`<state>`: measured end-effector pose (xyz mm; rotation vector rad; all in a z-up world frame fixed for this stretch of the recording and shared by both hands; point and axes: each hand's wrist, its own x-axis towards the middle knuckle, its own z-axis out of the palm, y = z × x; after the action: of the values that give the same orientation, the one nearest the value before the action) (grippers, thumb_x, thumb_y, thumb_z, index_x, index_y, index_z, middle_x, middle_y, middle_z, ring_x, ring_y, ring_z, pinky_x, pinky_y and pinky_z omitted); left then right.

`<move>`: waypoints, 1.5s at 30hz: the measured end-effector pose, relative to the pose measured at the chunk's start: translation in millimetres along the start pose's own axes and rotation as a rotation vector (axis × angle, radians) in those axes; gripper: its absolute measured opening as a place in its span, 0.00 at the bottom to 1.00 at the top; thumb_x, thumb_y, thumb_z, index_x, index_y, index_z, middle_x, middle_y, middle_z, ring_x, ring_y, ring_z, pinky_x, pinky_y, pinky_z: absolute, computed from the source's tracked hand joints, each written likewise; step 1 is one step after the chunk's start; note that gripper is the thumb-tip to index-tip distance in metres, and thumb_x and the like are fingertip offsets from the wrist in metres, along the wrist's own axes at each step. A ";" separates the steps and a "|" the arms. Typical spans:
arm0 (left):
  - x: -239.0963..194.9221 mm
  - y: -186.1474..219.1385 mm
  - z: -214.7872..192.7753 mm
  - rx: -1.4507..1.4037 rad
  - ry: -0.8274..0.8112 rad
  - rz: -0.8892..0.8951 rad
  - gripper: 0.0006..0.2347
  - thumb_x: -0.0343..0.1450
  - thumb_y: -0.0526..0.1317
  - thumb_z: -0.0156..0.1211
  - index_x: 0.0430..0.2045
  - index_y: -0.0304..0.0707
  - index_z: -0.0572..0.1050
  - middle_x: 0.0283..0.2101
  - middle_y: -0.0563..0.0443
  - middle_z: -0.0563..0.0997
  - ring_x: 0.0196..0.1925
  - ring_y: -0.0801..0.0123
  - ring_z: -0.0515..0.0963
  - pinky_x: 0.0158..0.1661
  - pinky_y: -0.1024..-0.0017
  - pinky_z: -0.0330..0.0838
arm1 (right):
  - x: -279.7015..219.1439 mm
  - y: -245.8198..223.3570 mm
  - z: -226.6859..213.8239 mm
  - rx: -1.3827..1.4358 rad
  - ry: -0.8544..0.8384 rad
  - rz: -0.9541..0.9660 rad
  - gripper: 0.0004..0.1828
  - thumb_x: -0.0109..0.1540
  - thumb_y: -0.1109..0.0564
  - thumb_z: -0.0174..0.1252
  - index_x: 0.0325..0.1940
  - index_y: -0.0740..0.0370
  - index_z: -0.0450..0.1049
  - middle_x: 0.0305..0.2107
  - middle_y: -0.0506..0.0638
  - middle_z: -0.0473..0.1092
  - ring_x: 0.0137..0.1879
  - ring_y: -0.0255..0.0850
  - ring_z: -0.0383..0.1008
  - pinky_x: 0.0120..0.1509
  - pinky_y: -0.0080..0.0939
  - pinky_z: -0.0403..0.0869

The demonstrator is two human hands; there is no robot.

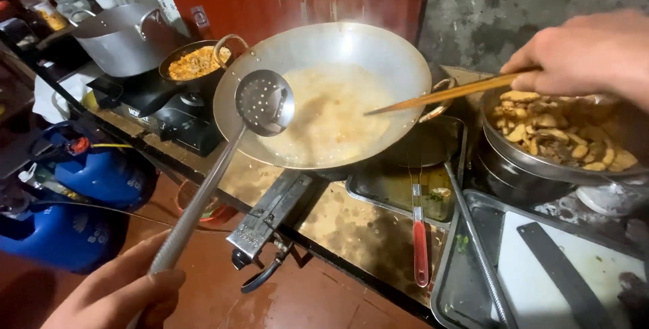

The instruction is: Frying food in a large wok and transferring it to a bowl using a slotted spoon and chopsticks.

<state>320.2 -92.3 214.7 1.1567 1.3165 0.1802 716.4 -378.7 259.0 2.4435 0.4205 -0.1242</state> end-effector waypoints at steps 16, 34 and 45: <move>20.9 12.1 70.1 0.304 -0.312 0.228 0.20 0.69 0.28 0.56 0.57 0.34 0.78 0.19 0.34 0.67 0.11 0.52 0.67 0.11 0.63 0.58 | -5.7 -4.2 -19.8 0.423 0.097 -0.063 0.25 0.67 0.29 0.46 0.68 0.13 0.69 0.66 0.37 0.71 0.67 0.49 0.76 0.65 0.54 0.76; 67.2 42.8 199.4 0.750 -0.253 0.535 0.09 0.72 0.34 0.49 0.46 0.38 0.69 0.30 0.47 0.77 0.23 0.63 0.78 0.24 0.67 0.78 | 46.2 -2.6 4.8 0.340 0.095 -0.077 0.23 0.74 0.41 0.45 0.74 0.26 0.64 0.50 0.43 0.73 0.46 0.40 0.72 0.38 0.36 0.77; 56.0 42.1 206.4 0.889 -0.122 0.510 0.05 0.72 0.32 0.43 0.38 0.40 0.67 0.30 0.48 0.75 0.21 0.61 0.85 0.19 0.71 0.74 | 65.7 -8.6 10.6 0.438 0.128 -0.175 0.22 0.75 0.45 0.43 0.71 0.27 0.69 0.22 0.40 0.68 0.25 0.35 0.60 0.26 0.31 0.60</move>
<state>526.6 -148.3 172.5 2.2151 0.9679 -0.1312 775.8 -361.3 233.0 2.8503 0.7298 -0.1468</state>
